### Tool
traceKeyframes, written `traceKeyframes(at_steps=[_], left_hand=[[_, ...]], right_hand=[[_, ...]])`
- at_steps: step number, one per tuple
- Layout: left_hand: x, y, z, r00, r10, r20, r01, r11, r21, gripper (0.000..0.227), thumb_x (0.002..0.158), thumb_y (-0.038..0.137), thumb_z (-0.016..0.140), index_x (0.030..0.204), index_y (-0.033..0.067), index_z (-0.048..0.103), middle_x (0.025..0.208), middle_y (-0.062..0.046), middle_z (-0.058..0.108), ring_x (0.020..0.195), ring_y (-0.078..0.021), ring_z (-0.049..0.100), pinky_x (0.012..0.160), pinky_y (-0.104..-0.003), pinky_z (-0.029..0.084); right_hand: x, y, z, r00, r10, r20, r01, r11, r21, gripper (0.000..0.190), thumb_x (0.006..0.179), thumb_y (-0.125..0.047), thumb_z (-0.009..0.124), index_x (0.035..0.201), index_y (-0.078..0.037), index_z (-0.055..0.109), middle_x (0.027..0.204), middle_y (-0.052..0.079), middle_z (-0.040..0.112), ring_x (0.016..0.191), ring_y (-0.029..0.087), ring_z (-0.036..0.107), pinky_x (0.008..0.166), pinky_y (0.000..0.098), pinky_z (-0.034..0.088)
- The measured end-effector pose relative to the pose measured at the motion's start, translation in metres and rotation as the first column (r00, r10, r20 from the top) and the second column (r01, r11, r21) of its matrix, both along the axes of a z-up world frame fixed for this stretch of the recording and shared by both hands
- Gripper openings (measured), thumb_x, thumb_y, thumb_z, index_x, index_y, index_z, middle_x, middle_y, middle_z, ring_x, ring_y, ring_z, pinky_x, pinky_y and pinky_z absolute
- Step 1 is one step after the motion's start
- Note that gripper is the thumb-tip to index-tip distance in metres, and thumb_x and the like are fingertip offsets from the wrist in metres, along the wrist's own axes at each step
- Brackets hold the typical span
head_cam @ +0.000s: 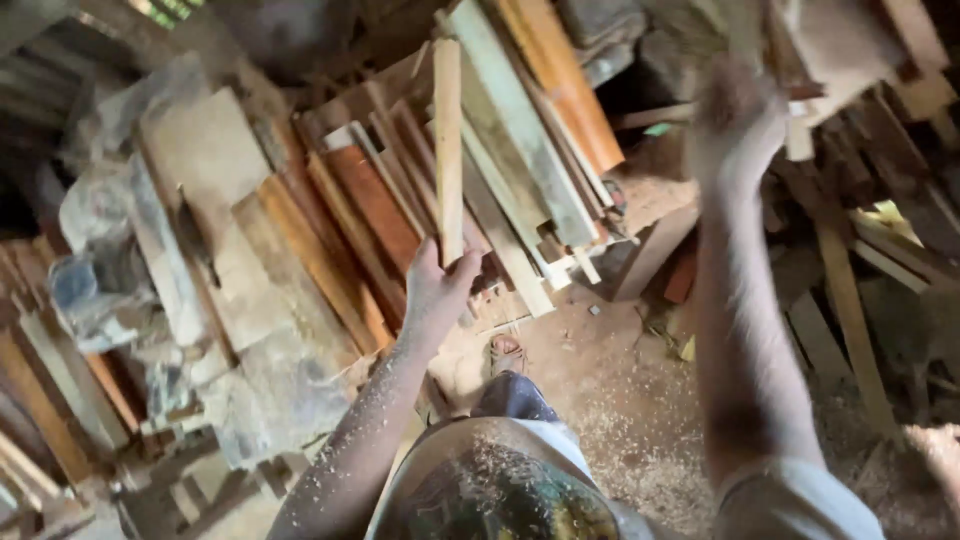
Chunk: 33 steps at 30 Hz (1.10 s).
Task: Organizing and stacking thin wooden strips on a workbench in a workshop.
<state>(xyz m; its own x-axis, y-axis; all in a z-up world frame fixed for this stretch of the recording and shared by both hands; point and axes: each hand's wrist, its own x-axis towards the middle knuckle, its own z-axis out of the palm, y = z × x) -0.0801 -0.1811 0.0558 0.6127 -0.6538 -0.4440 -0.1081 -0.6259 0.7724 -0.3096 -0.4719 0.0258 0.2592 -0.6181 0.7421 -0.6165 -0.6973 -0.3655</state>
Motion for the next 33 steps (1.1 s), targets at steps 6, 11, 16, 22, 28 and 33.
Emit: traceKeyframes(at_steps=[6, 11, 16, 22, 28, 33], left_hand=[[0.017, 0.048, -0.013, 0.959, 0.277, 0.055, -0.264, 0.950, -0.165, 0.034, 0.083, 0.034, 0.071, 0.095, 0.0043, 0.061, 0.089, -0.024, 0.067, 0.089, -0.0396, 0.070, 0.075, -0.052, 0.053], [0.017, 0.072, -0.014, 0.949, 0.315, 0.004, -0.309, 0.934, -0.181, 0.030, 0.079, 0.031, 0.073, 0.091, 0.0058, 0.062, 0.079, -0.023, 0.064, 0.081, -0.0342, 0.070, 0.071, -0.049, 0.054], [0.032, 0.088, -0.024, 0.931, 0.361, -0.049, -0.363, 0.912, -0.191, 0.025, 0.082, 0.030, 0.071, 0.087, 0.0071, 0.061, 0.071, -0.016, 0.057, 0.071, -0.0241, 0.063, 0.064, -0.044, 0.050], [0.040, 0.098, -0.025, 0.926, 0.366, -0.093, -0.376, 0.913, -0.158, 0.024, 0.082, 0.031, 0.072, 0.088, 0.0089, 0.063, 0.065, -0.010, 0.056, 0.064, -0.0186, 0.059, 0.058, -0.038, 0.050], [0.054, 0.108, -0.023, 0.926, 0.358, -0.119, -0.373, 0.915, -0.150, 0.024, 0.085, 0.031, 0.070, 0.090, 0.0096, 0.062, 0.061, -0.007, 0.055, 0.057, -0.0163, 0.055, 0.052, -0.035, 0.047], [0.057, 0.113, -0.030, 0.923, 0.368, -0.114, -0.383, 0.908, -0.169, 0.026, 0.086, 0.032, 0.069, 0.092, 0.0081, 0.062, 0.062, -0.007, 0.053, 0.058, -0.0169, 0.056, 0.052, -0.035, 0.047]], right_hand=[[0.118, 0.167, -0.116, 0.978, 0.180, -0.103, -0.063, 0.730, 0.680, 0.022, 0.101, -0.034, 0.067, 0.119, -0.026, 0.077, 0.098, 0.019, 0.074, 0.098, 0.043, 0.069, 0.082, 0.0519, 0.056], [0.153, 0.209, -0.195, 0.884, 0.332, -0.331, 0.002, 0.704, 0.711, 0.032, 0.095, -0.034, 0.063, 0.108, -0.005, 0.068, 0.094, 0.020, 0.073, 0.094, 0.043, 0.072, 0.084, 0.0528, 0.060], [0.175, 0.206, -0.225, 0.765, 0.325, -0.556, 0.147, 0.753, 0.642, 0.054, 0.095, -0.039, 0.062, 0.129, 0.003, 0.053, 0.111, 0.021, 0.065, 0.112, 0.040, 0.065, 0.090, 0.0505, 0.060], [0.178, 0.180, -0.220, 0.874, 0.332, -0.356, 0.144, 0.522, 0.841, 0.043, 0.088, -0.042, 0.067, 0.124, -0.019, 0.060, 0.101, 0.010, 0.073, 0.104, 0.032, 0.071, 0.086, 0.0493, 0.061], [0.140, 0.195, -0.076, 0.734, -0.312, 0.603, -0.679, -0.338, 0.651, 0.028, 0.094, -0.011, 0.069, 0.119, 0.001, 0.068, 0.105, 0.023, 0.064, 0.084, 0.030, 0.066, 0.071, 0.0339, 0.056], [0.117, 0.202, -0.114, 0.534, -0.298, 0.791, -0.791, -0.507, 0.343, 0.032, 0.098, -0.026, 0.067, 0.119, -0.001, 0.068, 0.104, 0.017, 0.067, 0.090, 0.024, 0.059, 0.068, 0.0223, 0.048]])
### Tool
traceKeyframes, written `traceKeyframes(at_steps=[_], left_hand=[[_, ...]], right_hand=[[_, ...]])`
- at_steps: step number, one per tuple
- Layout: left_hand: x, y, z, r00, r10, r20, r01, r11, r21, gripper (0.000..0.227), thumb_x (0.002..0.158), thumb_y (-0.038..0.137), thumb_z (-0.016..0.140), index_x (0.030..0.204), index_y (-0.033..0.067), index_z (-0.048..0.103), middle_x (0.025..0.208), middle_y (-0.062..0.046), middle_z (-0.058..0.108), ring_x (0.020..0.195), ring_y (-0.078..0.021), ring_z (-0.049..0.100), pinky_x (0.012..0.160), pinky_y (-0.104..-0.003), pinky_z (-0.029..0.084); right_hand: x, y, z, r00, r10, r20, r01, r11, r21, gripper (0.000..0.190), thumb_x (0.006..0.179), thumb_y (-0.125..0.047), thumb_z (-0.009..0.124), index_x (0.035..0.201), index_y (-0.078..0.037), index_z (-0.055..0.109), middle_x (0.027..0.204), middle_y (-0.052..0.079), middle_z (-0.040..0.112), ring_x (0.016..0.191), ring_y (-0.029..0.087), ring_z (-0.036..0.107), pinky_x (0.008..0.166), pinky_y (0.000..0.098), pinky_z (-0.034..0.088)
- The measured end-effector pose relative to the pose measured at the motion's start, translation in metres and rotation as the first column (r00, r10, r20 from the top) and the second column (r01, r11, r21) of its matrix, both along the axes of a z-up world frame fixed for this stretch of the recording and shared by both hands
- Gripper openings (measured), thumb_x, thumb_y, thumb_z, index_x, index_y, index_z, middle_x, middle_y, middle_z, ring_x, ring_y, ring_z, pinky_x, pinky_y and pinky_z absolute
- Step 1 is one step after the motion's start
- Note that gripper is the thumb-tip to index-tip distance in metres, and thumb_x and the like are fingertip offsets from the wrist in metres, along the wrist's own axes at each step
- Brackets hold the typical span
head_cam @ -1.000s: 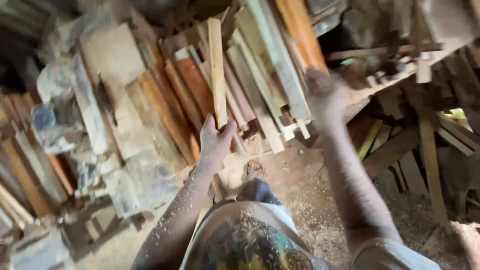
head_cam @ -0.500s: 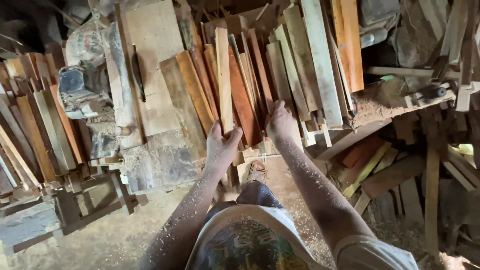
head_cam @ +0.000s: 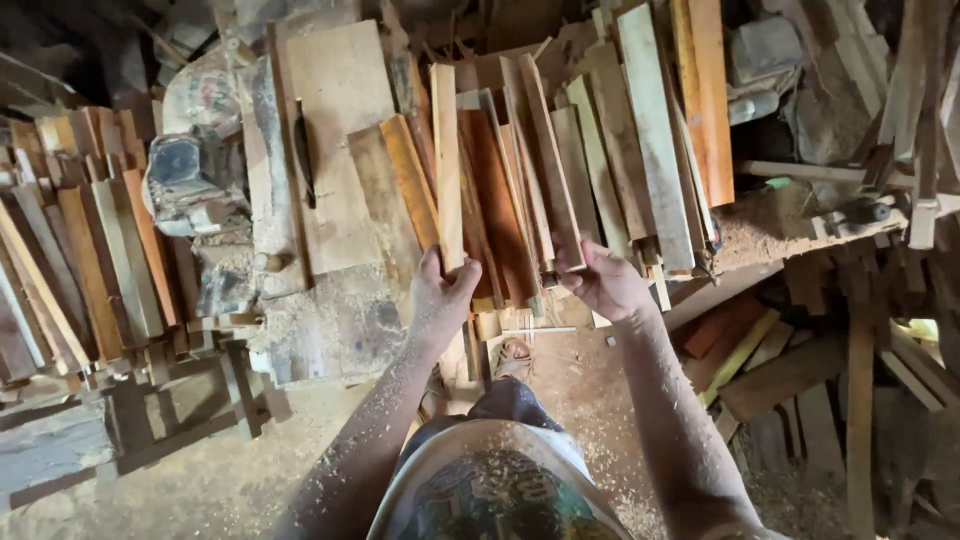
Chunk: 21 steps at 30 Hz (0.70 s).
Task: Organizing and stacking thin wooden strips on a workbench in a workshop.
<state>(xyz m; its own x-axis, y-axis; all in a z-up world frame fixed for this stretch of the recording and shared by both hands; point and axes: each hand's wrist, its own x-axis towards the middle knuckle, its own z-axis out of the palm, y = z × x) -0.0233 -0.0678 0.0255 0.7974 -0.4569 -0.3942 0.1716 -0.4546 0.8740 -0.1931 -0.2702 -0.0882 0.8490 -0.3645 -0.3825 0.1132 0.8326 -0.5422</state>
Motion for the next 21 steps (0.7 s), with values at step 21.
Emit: traceKeyframes(at_steps=[21], left_hand=[[0.029, 0.063, -0.058, 0.957, 0.127, 0.262, -0.153, 0.985, 0.083, 0.031, 0.081, 0.032, 0.071, 0.092, 0.0055, 0.061, 0.081, -0.027, 0.066, 0.080, -0.0437, 0.070, 0.068, -0.053, 0.053]], right_hand=[[0.033, 0.064, -0.027, 0.600, -0.434, -0.672, -0.391, 0.574, -0.719, 0.033, 0.093, -0.041, 0.072, 0.105, -0.011, 0.079, 0.077, 0.017, 0.074, 0.066, 0.030, 0.076, 0.054, 0.0396, 0.065]])
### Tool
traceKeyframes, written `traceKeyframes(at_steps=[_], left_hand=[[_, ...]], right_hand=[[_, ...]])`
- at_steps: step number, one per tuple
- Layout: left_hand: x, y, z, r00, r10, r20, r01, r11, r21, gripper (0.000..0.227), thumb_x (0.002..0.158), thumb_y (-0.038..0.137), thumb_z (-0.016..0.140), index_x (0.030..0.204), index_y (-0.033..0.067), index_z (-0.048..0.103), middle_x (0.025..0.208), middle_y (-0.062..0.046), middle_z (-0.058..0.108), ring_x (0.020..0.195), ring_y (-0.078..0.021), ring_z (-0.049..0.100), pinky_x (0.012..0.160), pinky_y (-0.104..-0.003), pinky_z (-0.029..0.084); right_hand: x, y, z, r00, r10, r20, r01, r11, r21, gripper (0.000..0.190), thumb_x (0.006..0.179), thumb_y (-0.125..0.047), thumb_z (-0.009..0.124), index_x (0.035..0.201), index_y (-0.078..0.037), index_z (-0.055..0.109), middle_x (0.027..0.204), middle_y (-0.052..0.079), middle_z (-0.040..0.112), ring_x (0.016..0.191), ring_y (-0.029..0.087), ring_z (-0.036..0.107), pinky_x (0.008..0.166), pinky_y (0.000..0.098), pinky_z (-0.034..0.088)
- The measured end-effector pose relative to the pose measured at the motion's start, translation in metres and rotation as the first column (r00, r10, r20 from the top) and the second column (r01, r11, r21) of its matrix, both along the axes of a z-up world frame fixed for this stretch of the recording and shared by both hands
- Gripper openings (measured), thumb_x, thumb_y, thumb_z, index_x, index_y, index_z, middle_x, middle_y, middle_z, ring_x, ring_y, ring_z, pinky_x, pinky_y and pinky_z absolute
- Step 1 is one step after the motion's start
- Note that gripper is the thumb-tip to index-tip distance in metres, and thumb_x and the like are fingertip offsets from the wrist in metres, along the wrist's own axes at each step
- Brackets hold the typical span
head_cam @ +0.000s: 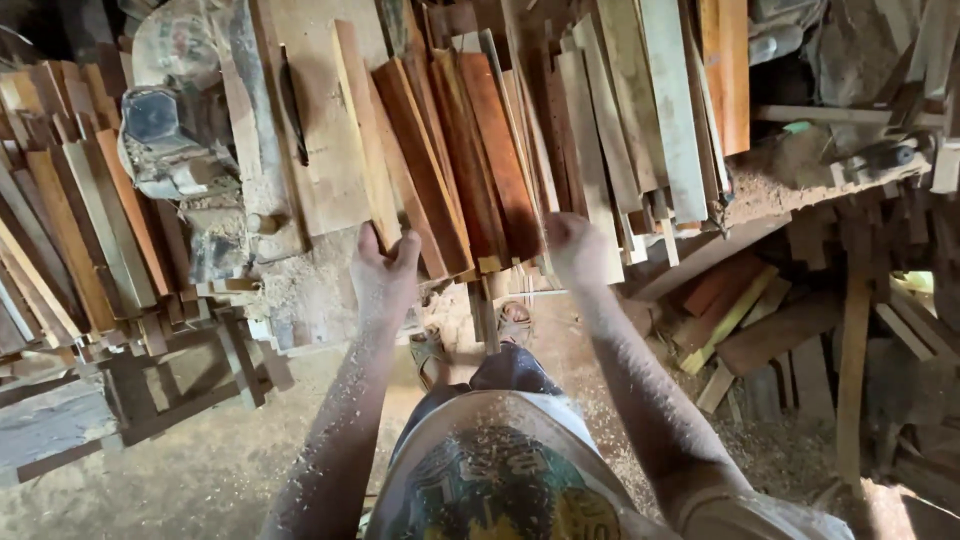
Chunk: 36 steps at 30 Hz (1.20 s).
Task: Organizing and stacking thin wooden strips on a workbench in a workshop.
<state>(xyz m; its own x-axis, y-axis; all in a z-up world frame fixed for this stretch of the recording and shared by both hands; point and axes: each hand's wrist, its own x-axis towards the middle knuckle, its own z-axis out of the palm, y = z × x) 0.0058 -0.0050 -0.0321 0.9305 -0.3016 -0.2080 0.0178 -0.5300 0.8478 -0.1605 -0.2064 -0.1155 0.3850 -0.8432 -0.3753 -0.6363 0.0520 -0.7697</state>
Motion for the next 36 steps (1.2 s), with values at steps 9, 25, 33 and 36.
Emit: traceKeyframes(at_steps=[9, 25, 33, 36], left_hand=[[-0.003, -0.004, 0.047, 0.999, -0.033, -0.011, 0.033, 0.999, 0.035, 0.029, 0.081, 0.028, 0.069, 0.089, 0.0026, 0.059, 0.077, -0.025, 0.063, 0.076, -0.0379, 0.067, 0.069, -0.045, 0.056], [0.002, -0.011, 0.043, 0.999, -0.007, 0.052, 0.007, 1.000, -0.004, 0.031, 0.079, 0.027, 0.071, 0.089, -0.0014, 0.061, 0.081, -0.028, 0.060, 0.078, -0.0377, 0.066, 0.069, -0.045, 0.053], [0.003, 0.000, 0.044, 1.000, -0.023, 0.007, 0.022, 0.997, 0.070, 0.051, 0.083, 0.036, 0.073, 0.109, -0.0055, 0.060, 0.096, -0.029, 0.065, 0.097, -0.0450, 0.069, 0.077, -0.053, 0.057], [0.008, -0.009, 0.042, 0.996, -0.022, 0.091, 0.024, 0.999, -0.024, 0.031, 0.083, 0.026, 0.070, 0.097, -0.0008, 0.063, 0.087, -0.024, 0.063, 0.083, -0.0348, 0.067, 0.071, -0.049, 0.055]], right_hand=[[0.008, -0.017, -0.078, 0.830, -0.505, 0.235, 0.349, 0.800, 0.488, 0.052, 0.100, -0.047, 0.066, 0.118, 0.002, 0.070, 0.104, 0.030, 0.073, 0.094, 0.037, 0.076, 0.079, 0.0449, 0.064], [0.006, -0.067, 0.019, 0.951, -0.072, 0.302, 0.087, 0.995, -0.037, 0.031, 0.093, -0.032, 0.075, 0.112, -0.007, 0.076, 0.090, 0.015, 0.075, 0.084, 0.025, 0.074, 0.076, 0.0407, 0.058], [-0.058, -0.095, 0.021, 0.994, 0.068, 0.090, -0.005, 0.825, -0.565, 0.042, 0.094, -0.019, 0.078, 0.132, -0.003, 0.070, 0.099, 0.032, 0.070, 0.100, 0.055, 0.064, 0.083, 0.0606, 0.053], [-0.064, -0.074, 0.058, 1.000, 0.001, -0.024, -0.018, 0.678, -0.735, 0.036, 0.089, -0.022, 0.084, 0.122, -0.011, 0.075, 0.086, 0.017, 0.071, 0.089, 0.044, 0.071, 0.081, 0.0529, 0.058]])
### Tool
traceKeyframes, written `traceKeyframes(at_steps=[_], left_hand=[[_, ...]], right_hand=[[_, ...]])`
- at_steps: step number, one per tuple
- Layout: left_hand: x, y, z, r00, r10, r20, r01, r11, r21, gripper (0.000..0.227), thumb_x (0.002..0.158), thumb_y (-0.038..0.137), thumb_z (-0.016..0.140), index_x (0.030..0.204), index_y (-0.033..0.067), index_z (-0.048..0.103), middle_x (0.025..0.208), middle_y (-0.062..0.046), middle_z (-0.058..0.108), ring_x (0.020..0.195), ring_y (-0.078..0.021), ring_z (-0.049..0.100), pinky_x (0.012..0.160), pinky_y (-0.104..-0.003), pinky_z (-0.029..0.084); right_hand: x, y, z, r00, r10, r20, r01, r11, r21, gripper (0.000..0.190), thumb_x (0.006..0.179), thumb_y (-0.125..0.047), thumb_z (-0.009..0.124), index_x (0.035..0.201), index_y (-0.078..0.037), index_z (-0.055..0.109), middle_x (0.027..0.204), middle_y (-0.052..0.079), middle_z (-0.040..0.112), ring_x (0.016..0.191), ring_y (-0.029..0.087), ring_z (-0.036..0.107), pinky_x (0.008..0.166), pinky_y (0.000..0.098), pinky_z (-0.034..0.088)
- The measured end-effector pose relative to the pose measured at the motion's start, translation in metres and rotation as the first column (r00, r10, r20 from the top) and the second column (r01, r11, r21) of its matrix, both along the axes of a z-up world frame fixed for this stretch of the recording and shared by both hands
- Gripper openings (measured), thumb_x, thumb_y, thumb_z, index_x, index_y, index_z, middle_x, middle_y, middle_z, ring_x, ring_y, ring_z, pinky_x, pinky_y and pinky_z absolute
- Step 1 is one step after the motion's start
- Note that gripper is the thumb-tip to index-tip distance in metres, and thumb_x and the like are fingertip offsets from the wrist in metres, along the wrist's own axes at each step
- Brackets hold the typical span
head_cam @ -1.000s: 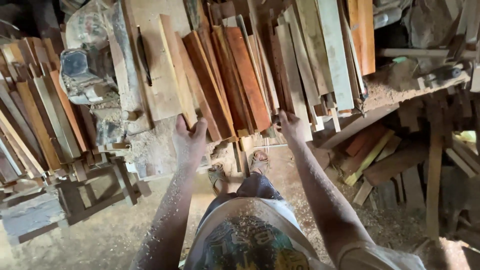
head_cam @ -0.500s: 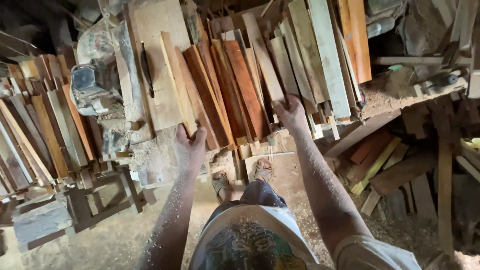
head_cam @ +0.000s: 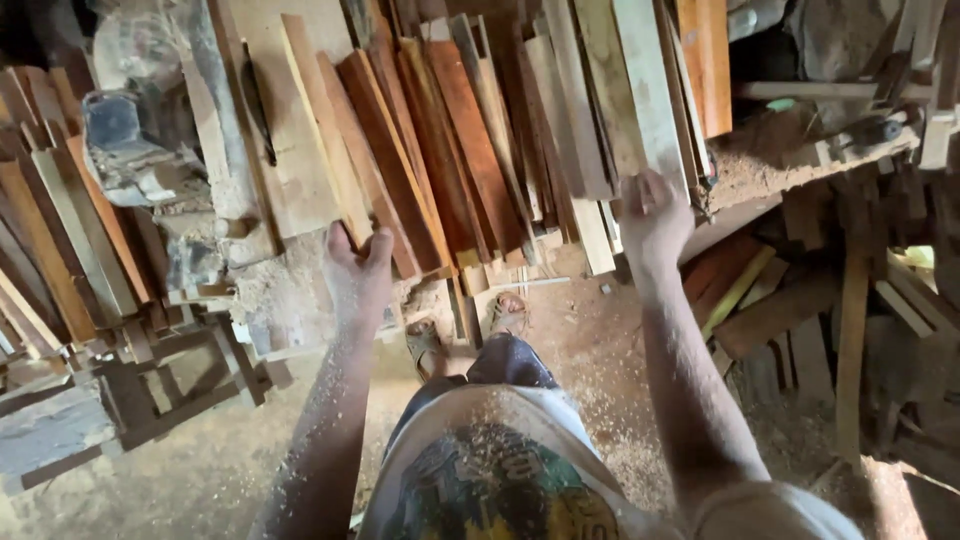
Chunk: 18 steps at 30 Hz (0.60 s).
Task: Organizing and stacking thin wooden strips on a workbench in a workshop.
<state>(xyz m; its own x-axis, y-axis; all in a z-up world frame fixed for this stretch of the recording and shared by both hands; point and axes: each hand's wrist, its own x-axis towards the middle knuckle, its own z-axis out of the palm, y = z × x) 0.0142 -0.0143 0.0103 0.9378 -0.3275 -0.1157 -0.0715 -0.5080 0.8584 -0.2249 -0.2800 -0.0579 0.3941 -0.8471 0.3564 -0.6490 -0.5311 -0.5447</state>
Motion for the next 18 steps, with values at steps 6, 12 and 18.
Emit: traceKeyframes(at_steps=[6, 12, 18], left_hand=[[0.004, 0.009, 0.001, 1.000, -0.024, 0.010, 0.024, 0.999, 0.029, 0.035, 0.082, 0.029, 0.072, 0.096, -0.0011, 0.062, 0.089, -0.025, 0.060, 0.087, -0.0415, 0.068, 0.071, -0.048, 0.056], [0.000, 0.000, -0.013, 1.000, 0.000, 0.029, -0.001, 1.000, 0.031, 0.035, 0.079, 0.030, 0.074, 0.093, -0.0001, 0.062, 0.087, -0.025, 0.059, 0.083, -0.0398, 0.067, 0.071, -0.050, 0.054], [-0.003, 0.003, 0.012, 1.000, -0.009, 0.016, 0.009, 1.000, -0.004, 0.031, 0.079, 0.029, 0.069, 0.088, 0.0005, 0.058, 0.083, -0.022, 0.055, 0.079, -0.0310, 0.065, 0.066, -0.036, 0.054]], right_hand=[[-0.013, 0.087, -0.036, 0.888, -0.455, 0.070, 0.088, 0.316, 0.945, 0.034, 0.094, -0.027, 0.079, 0.082, 0.004, 0.070, 0.066, 0.018, 0.063, 0.062, 0.033, 0.074, 0.056, 0.0467, 0.065], [0.018, 0.076, -0.124, 0.419, -0.886, 0.199, -0.418, 0.007, 0.908, 0.038, 0.100, -0.035, 0.072, 0.109, -0.005, 0.051, 0.090, 0.002, 0.053, 0.075, 0.006, 0.059, 0.065, 0.0112, 0.051], [0.009, 0.067, -0.101, 0.347, -0.911, 0.222, -0.765, -0.139, 0.628, 0.031, 0.099, -0.034, 0.064, 0.093, -0.005, 0.059, 0.069, -0.003, 0.052, 0.052, -0.001, 0.050, 0.044, 0.0078, 0.039]])
